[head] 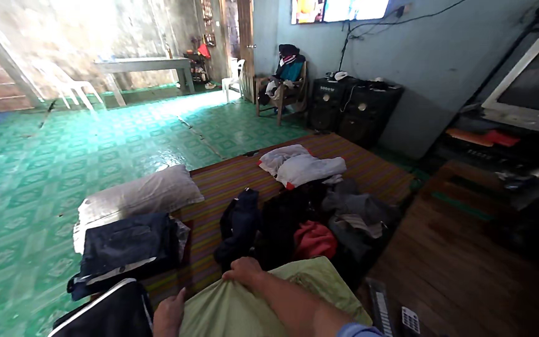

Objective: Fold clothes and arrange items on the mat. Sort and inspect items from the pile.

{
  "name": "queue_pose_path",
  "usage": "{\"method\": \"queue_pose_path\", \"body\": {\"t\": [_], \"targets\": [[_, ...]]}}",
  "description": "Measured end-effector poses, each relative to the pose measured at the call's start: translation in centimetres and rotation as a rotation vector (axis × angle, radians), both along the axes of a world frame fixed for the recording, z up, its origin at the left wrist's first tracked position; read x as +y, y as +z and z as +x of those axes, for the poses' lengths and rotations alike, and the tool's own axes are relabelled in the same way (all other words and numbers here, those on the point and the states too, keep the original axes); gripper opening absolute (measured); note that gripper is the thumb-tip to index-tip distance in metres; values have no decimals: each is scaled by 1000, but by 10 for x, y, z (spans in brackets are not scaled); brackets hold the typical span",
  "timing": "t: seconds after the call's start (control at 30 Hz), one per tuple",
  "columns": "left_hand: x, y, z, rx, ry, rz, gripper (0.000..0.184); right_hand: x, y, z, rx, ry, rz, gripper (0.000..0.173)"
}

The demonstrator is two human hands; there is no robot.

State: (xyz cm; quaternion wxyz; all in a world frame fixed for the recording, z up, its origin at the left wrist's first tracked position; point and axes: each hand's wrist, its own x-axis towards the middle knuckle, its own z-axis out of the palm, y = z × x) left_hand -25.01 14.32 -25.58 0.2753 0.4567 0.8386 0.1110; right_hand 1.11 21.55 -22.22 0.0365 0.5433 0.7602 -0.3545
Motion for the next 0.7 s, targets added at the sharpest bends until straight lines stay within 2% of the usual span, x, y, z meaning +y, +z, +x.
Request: {"method": "queue_pose_path", "body": {"t": [0.1,0.17,0.27,0.37,0.47,0.53,0.7], "targets": [[2,-1,0,6,-24,-35,62,-6,0,4,-6,-61,59,63],[1,-3,-1,4,-44,-27,62,-1,1,13,45,-91,-2,65],[-2,-3,-2,9,-62,12,63,10,10,40,119,21,-120,64],[-6,3,2,13,-51,43,61,3,28,77,56,70,-140,59],[-6,2,3,9,-51,50,61,-21,41,116,-71,21,-58,56],[-5,2,5,18,-56,58,60,-35,42,135,-143,-41,-3,64],[-4,10,13,71,-78,78,57,-38,35,145,-150,-155,70,71]]}}
